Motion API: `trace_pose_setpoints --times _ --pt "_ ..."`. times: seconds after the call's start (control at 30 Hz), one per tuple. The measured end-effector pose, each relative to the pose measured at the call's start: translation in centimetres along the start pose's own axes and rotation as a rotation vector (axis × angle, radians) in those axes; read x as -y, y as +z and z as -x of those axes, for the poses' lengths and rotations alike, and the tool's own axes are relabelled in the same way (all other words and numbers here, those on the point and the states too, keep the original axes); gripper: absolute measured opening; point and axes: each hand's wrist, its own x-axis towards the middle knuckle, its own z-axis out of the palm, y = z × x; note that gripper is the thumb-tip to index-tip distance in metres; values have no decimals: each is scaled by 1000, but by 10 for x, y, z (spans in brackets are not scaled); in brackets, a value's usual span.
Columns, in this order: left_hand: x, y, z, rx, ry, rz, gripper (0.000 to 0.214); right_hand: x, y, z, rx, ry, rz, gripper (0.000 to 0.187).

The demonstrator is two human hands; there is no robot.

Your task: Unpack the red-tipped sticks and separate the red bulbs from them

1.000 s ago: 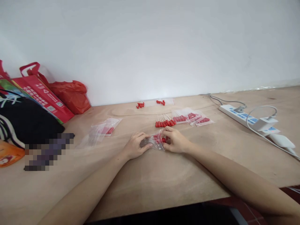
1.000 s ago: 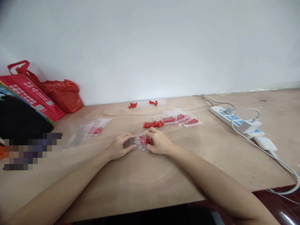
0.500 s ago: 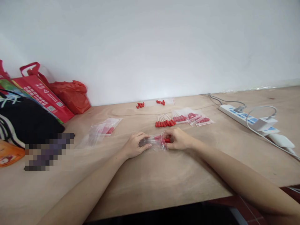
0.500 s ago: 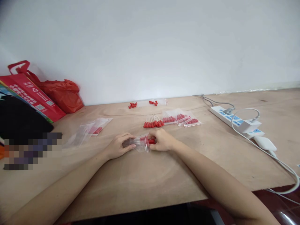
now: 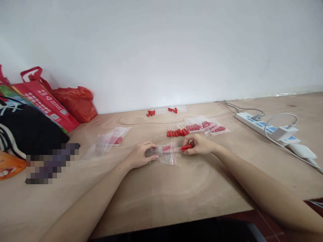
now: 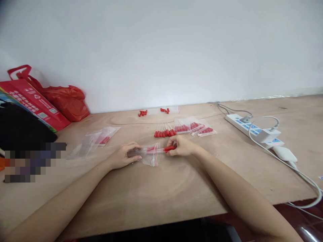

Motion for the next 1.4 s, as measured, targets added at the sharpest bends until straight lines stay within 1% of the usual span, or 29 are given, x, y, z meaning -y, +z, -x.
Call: trace_pose_setpoints --times 0.07,0.17,0.27,0.37,0.43,0.5,0.57,0.6,0.67,0.73,0.77,0.8,0.87,0.9,0.97,1.03,1.1,1.17,1.23,1.33,1.4 --pt "3 -3 1 12 -17 5 33 -6 -3 0 16 61 -195 28" --pt "5 -6 3 21 -32 8 34 -11 -1 -3 28 57 -427 34" --pt "6 -6 3 21 -44 6 35 -12 -1 -5 31 33 -506 32" --pt "7 -6 3 22 -50 2 36 -12 -14 -2 -7 37 -523 26" --pt "8 -6 3 18 -46 12 36 -14 -28 2 -88 55 -533 24" --pt "8 -7 3 17 -51 35 36 -17 -41 5 -203 76 -578 23" --pt "7 -7 3 -9 -65 57 38 -19 -46 4 -345 71 -649 21" --pt "6 -7 1 -46 -76 68 38 -19 -44 2 -422 53 -679 21" --pt "0 -4 -3 -183 -126 121 34 -16 -33 -4 -576 -7 -690 21" --pt "-11 1 -11 -317 -237 268 27 -9 -12 -11 -702 -77 -610 21" --pt "-19 5 -17 -341 -314 382 26 -5 0 -14 -740 -106 -543 21" --pt "-27 9 -22 -320 -397 522 25 0 12 -16 -769 -136 -483 21" --pt "-44 17 -34 -231 -531 810 25 7 35 -20 -790 -234 -356 19" --pt "-52 21 -39 -223 -571 973 23 10 44 -21 -803 -276 -299 17" --pt "-64 28 -48 -265 -611 1231 18 14 57 -21 -791 -335 -217 15" --pt "-69 34 -54 -345 -633 1344 16 15 64 -20 -759 -369 -184 14" --pt "-68 36 -59 -384 -655 1350 16 15 66 -18 -710 -388 -185 17" --pt "-60 35 -63 -362 -681 1317 17 15 65 -17 -647 -395 -187 21" --pt "-47 29 -70 -315 -721 1268 21 15 62 -16 -597 -385 -175 24" --pt "-22 15 -86 -224 -796 1160 25 12 55 -15 -612 -335 -135 20" --pt "-6 5 -100 -161 -850 1079 18 9 50 -16 -649 -293 -99 16"
